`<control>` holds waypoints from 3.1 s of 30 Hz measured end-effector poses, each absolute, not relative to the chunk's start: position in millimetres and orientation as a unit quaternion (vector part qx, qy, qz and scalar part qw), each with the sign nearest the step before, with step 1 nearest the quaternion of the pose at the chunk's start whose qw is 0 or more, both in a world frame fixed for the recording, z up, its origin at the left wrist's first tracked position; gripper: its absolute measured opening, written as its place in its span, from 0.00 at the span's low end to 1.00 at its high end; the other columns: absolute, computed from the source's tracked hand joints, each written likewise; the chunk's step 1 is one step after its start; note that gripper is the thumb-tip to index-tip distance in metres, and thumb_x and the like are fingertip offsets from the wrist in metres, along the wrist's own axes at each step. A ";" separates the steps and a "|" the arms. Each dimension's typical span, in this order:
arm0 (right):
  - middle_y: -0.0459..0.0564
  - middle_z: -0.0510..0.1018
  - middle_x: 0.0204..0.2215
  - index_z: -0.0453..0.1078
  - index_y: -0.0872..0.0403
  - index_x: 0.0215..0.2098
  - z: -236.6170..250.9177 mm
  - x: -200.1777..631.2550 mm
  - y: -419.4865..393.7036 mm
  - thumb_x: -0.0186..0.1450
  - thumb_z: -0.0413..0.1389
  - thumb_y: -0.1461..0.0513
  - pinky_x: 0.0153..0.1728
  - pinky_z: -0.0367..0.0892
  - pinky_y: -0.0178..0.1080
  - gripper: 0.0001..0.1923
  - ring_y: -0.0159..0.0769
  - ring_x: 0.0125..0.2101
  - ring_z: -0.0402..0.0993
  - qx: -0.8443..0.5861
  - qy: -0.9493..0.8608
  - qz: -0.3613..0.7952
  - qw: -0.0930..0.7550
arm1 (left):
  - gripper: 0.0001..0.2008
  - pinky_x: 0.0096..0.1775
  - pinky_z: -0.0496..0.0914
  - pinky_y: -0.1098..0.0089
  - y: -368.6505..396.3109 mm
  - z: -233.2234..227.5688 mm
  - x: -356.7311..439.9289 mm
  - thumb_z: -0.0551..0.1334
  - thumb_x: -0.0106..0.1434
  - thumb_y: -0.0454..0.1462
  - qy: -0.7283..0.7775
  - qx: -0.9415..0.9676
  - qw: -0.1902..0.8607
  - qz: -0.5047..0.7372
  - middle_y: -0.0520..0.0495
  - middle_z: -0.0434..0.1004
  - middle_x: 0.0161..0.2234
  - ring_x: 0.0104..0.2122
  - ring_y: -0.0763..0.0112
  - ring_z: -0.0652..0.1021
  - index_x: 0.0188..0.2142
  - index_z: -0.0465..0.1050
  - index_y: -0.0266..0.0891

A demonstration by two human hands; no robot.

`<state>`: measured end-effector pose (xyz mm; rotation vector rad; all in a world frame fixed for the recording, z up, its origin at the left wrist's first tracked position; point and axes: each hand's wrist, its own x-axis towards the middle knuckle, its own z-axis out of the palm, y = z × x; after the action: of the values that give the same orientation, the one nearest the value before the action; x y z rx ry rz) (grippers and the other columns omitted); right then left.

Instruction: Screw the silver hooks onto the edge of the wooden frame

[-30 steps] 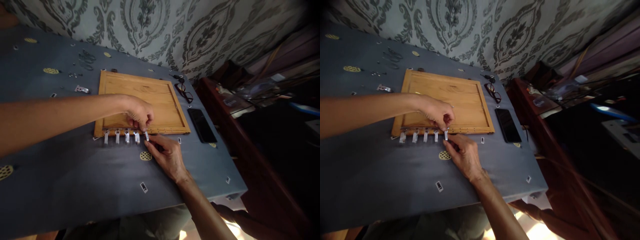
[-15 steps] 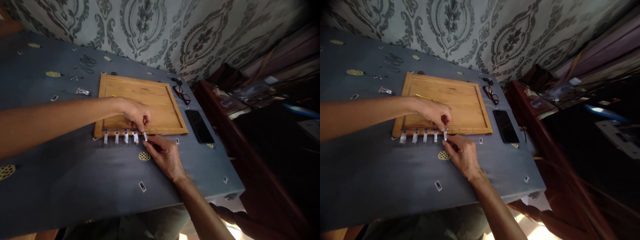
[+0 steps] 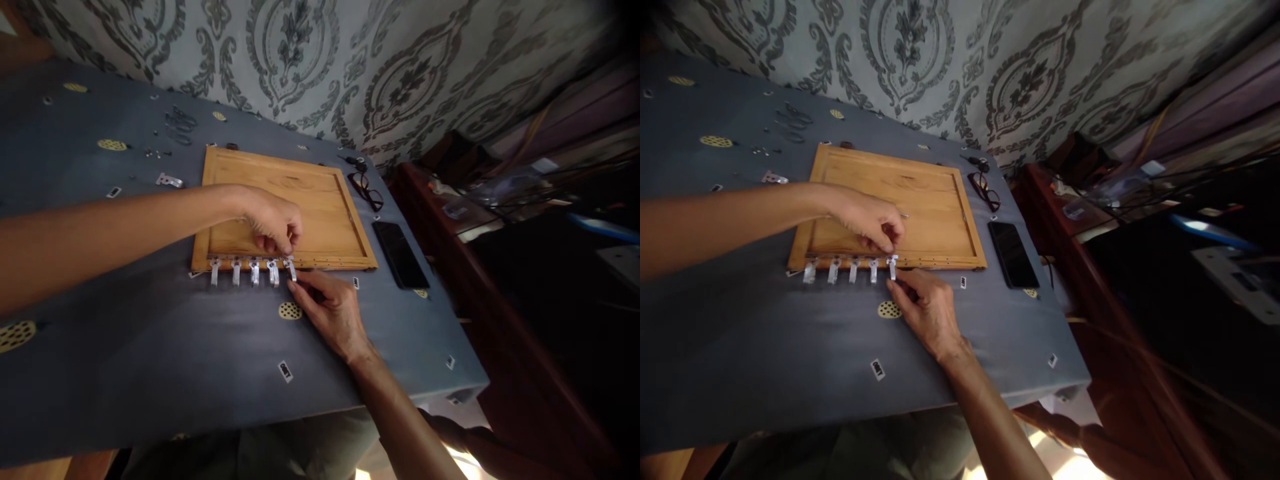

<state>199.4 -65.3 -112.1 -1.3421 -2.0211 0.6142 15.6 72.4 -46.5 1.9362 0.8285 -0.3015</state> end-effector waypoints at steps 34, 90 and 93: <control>0.48 0.82 0.27 0.82 0.52 0.38 -112.6 200.7 -64.6 0.69 0.58 0.58 0.31 0.70 0.37 0.10 0.34 0.27 0.76 -0.504 -0.765 0.234 0.325 | 0.17 0.38 0.60 0.71 51.8 -4.9 -56.4 0.57 0.68 0.44 0.515 0.828 0.132 0.178 0.48 0.76 0.36 0.33 0.77 0.67 0.47 0.76 0.34; 0.48 0.83 0.29 0.82 0.52 0.39 -108.6 199.1 -66.5 0.69 0.59 0.58 0.32 0.73 0.38 0.09 0.35 0.28 0.79 -0.525 -0.757 0.237 0.307 | 0.17 0.47 0.68 0.69 -10.2 36.7 -23.4 0.55 0.67 0.47 0.417 0.864 0.247 0.137 0.58 0.78 0.50 0.50 0.64 0.78 0.48 0.79 0.52; 0.48 0.83 0.28 0.82 0.53 0.39 -110.9 199.9 -66.6 0.69 0.60 0.59 0.32 0.73 0.38 0.09 0.34 0.28 0.79 -0.517 -0.761 0.231 0.317 | 0.19 0.45 0.68 0.72 -15.2 30.7 -22.0 0.53 0.69 0.49 0.416 0.872 0.203 0.160 0.57 0.79 0.46 0.50 0.64 0.78 0.51 0.76 0.50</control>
<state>199.9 -66.6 -110.9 -1.3619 -2.0031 0.6079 -22.0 -15.2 30.7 2.4322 1.1610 0.4459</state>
